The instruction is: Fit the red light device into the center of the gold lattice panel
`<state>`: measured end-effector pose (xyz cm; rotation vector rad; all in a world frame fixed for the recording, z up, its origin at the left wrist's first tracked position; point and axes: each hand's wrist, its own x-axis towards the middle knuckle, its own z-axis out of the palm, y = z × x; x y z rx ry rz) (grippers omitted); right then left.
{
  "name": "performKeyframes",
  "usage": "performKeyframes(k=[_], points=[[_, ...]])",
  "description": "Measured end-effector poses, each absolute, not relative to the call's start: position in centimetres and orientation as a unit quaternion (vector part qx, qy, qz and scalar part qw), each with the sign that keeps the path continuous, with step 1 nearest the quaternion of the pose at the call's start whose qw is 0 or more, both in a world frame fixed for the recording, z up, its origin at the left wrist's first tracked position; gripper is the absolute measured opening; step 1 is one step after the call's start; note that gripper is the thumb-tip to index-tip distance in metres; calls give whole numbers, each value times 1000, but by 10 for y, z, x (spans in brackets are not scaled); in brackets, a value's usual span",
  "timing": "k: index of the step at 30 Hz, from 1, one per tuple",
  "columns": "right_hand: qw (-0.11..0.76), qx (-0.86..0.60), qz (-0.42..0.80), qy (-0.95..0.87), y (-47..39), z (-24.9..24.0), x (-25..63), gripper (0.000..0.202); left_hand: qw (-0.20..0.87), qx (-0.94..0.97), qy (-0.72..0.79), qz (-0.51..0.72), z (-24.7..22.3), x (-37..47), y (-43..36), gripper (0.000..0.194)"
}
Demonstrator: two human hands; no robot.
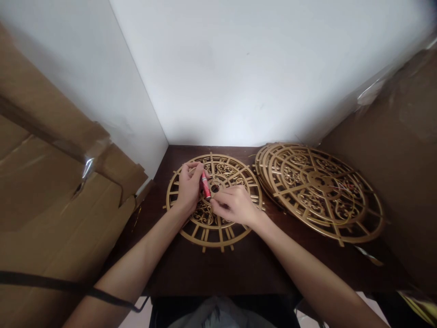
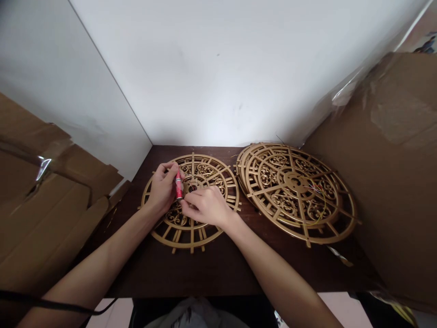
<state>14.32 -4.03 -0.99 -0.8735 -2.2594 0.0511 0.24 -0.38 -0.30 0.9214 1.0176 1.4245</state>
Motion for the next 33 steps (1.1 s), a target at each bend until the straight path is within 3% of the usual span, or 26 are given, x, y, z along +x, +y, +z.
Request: performKeyframes(k=[33], points=[[335, -339, 69, -877, -40, -9, 145, 41, 545, 396, 436, 597, 0, 4, -6, 26]])
